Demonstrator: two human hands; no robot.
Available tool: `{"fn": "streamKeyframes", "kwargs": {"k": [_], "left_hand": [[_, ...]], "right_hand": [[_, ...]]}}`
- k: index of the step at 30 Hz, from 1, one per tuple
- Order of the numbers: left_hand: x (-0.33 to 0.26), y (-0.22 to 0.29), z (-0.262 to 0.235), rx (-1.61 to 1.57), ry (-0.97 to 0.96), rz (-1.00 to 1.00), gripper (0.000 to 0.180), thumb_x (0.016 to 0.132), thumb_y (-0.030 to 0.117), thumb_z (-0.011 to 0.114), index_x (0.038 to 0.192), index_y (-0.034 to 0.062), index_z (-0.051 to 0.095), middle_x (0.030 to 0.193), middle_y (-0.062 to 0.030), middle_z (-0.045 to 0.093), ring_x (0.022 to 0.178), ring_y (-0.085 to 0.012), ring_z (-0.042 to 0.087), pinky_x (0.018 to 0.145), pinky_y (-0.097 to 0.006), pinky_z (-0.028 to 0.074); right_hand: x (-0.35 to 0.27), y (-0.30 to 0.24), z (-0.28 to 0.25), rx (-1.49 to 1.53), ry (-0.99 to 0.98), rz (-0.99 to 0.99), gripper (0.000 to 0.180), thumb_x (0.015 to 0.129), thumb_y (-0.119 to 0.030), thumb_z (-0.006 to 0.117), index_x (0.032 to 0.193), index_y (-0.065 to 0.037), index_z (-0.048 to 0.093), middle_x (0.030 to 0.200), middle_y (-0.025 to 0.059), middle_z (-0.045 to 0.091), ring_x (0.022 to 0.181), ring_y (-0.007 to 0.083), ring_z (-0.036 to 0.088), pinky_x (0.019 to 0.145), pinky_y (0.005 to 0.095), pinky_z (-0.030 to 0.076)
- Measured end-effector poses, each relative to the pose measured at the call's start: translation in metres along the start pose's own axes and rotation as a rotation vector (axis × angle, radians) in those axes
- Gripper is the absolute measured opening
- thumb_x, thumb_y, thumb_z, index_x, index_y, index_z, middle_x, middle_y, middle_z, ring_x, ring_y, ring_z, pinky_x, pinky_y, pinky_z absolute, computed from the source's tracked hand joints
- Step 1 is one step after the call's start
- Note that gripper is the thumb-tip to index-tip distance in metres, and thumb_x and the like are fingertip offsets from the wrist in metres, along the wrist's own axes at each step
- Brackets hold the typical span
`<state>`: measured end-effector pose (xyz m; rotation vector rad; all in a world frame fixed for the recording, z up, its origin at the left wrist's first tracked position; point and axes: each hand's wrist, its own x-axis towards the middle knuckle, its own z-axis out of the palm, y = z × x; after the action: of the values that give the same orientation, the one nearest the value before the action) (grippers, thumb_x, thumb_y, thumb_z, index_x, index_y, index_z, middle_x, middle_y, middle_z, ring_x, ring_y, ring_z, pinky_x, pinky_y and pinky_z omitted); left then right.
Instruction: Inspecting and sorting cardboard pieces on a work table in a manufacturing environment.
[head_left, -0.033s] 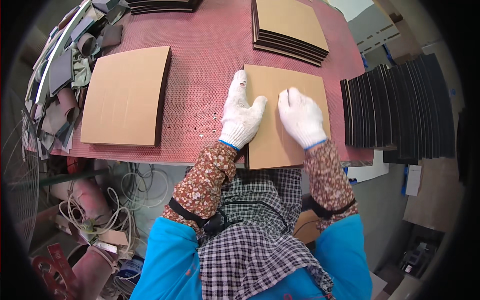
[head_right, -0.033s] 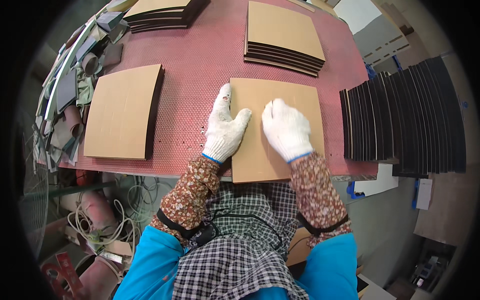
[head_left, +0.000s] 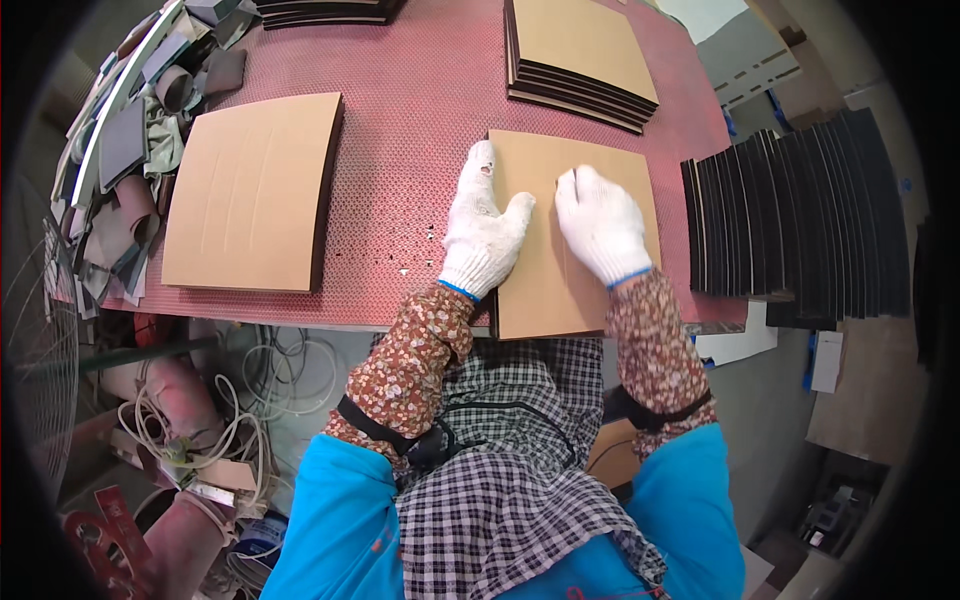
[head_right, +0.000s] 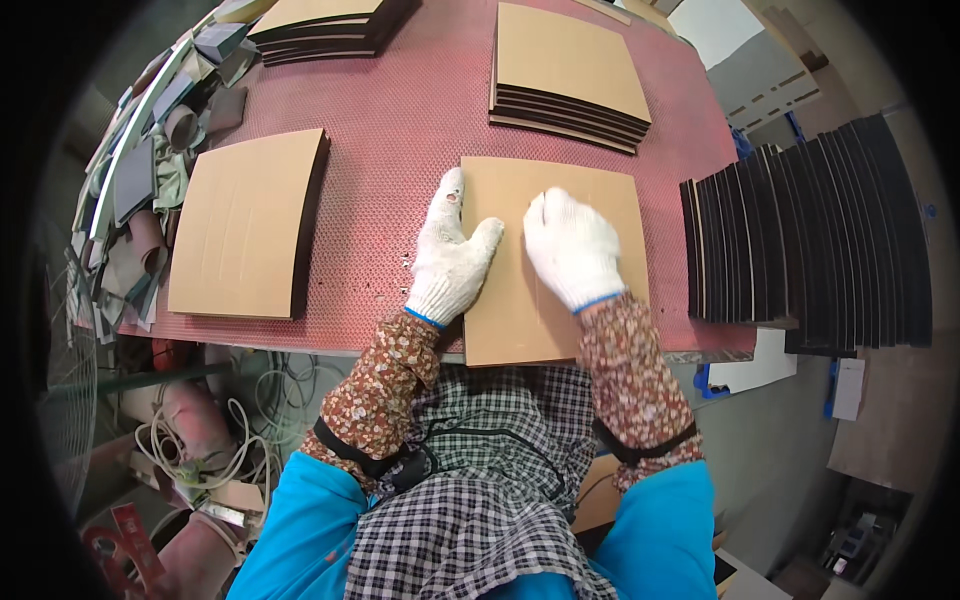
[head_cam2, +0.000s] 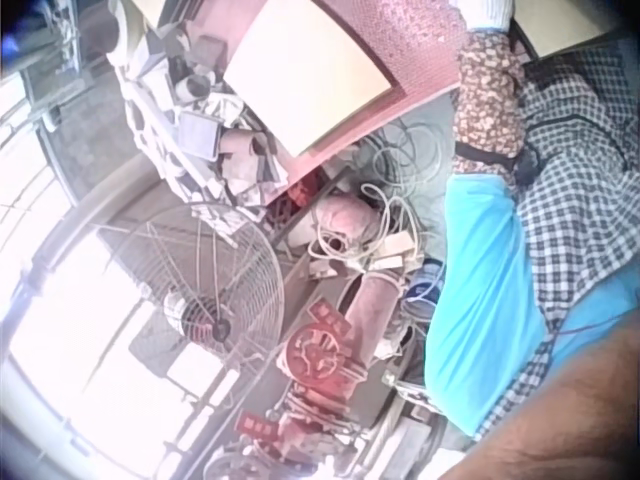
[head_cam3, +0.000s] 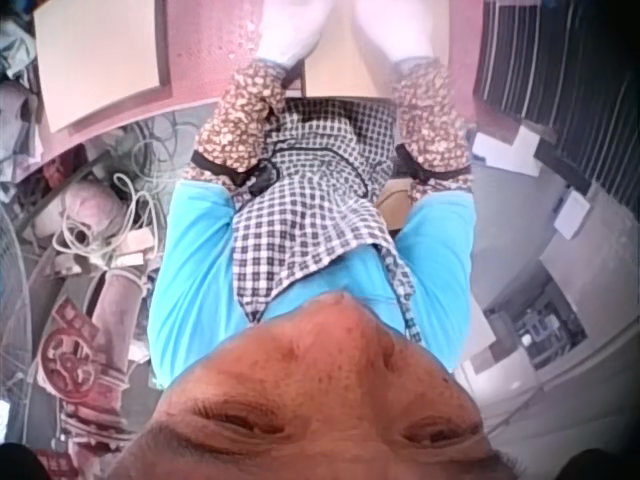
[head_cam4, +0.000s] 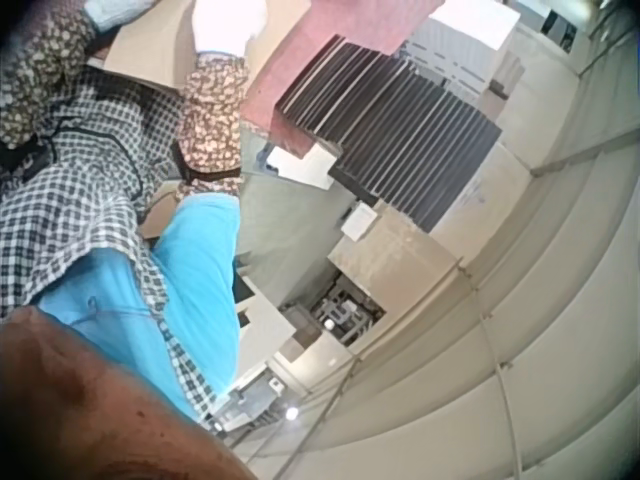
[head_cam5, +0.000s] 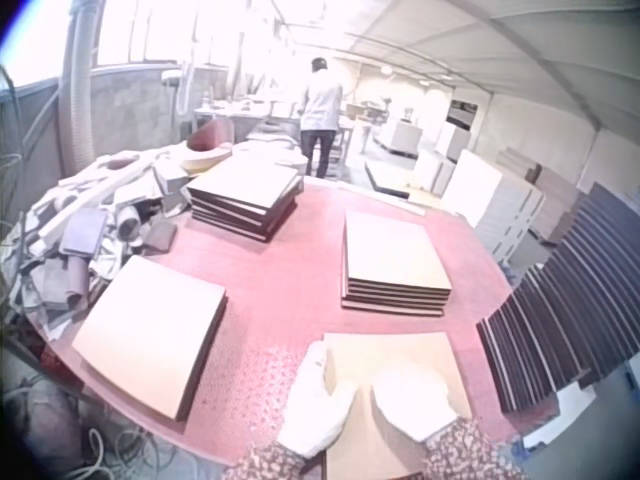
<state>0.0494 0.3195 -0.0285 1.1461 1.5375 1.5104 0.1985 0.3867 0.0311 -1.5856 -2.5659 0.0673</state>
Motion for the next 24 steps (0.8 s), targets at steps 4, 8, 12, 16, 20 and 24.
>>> {"fn": "streamKeyframes", "kwargs": {"k": [4, 8, 12, 16, 20, 24], "left_hand": [[-0.001, -0.002, 0.002, 0.062, -0.001, 0.026, 0.079, 0.093, 0.017, 0.068, 0.156, -0.0119, 0.030, 0.160, -0.0302, 0.036, 0.150, -0.0379, 0.037, 0.125, -0.039, 0.030], [0.001, -0.006, 0.002, 0.074, 0.000, 0.025, 0.079, 0.093, 0.015, 0.068, 0.156, -0.0130, 0.030, 0.158, -0.0309, 0.040, 0.148, -0.0364, 0.042, 0.122, -0.039, 0.034], [0.003, -0.011, 0.002, 0.028, 0.020, 0.047, 0.079, 0.092, 0.015, 0.068, 0.155, -0.0133, 0.030, 0.157, -0.0313, 0.042, 0.146, -0.0365, 0.044, 0.121, -0.039, 0.035], [0.005, 0.005, -0.001, 0.033, -0.002, 0.039, 0.078, 0.092, 0.014, 0.068, 0.155, -0.0135, 0.031, 0.156, -0.0317, 0.042, 0.146, -0.0369, 0.043, 0.121, -0.039, 0.035], [0.005, -0.004, -0.004, 0.105, 0.030, 0.085, 0.077, 0.091, 0.014, 0.068, 0.154, -0.0133, 0.032, 0.156, -0.0315, 0.042, 0.147, -0.0368, 0.042, 0.122, -0.039, 0.034], [0.007, 0.003, -0.002, 0.067, 0.018, 0.066, 0.078, 0.091, 0.014, 0.068, 0.154, -0.0136, 0.031, 0.157, -0.0307, 0.041, 0.148, -0.0364, 0.041, 0.123, -0.039, 0.033]], "right_hand": [[0.026, 0.004, 0.001, 0.024, -0.035, 0.095, 0.038, 0.103, -0.039, 0.046, 0.107, -0.006, 0.066, 0.098, 0.0235, 0.074, 0.096, 0.0446, 0.070, 0.088, 0.0560, 0.055], [0.020, -0.003, -0.011, 0.103, -0.072, 0.139, 0.041, 0.103, -0.040, 0.045, 0.110, -0.006, 0.066, 0.102, 0.0253, 0.073, 0.100, 0.0458, 0.069, 0.092, 0.0560, 0.054], [-0.004, -0.011, -0.020, 0.092, -0.138, 0.152, 0.041, 0.103, -0.039, 0.045, 0.109, -0.005, 0.066, 0.100, 0.0254, 0.073, 0.099, 0.0456, 0.070, 0.092, 0.0557, 0.054], [-0.066, -0.002, -0.018, 0.039, -0.148, 0.052, 0.035, 0.104, -0.035, 0.049, 0.100, -0.004, 0.063, 0.088, 0.0248, 0.072, 0.084, 0.0450, 0.071, 0.078, 0.0559, 0.056], [-0.111, -0.014, -0.029, 0.094, -0.170, 0.004, 0.031, 0.104, -0.033, 0.052, 0.094, -0.005, 0.060, 0.076, 0.0222, 0.069, 0.071, 0.0441, 0.070, 0.067, 0.0562, 0.056], [-0.134, -0.019, -0.049, 0.081, -0.262, 0.070, 0.025, 0.103, -0.028, 0.054, 0.093, -0.007, 0.062, 0.079, 0.0187, 0.069, 0.076, 0.0410, 0.070, 0.067, 0.0544, 0.056]]}}
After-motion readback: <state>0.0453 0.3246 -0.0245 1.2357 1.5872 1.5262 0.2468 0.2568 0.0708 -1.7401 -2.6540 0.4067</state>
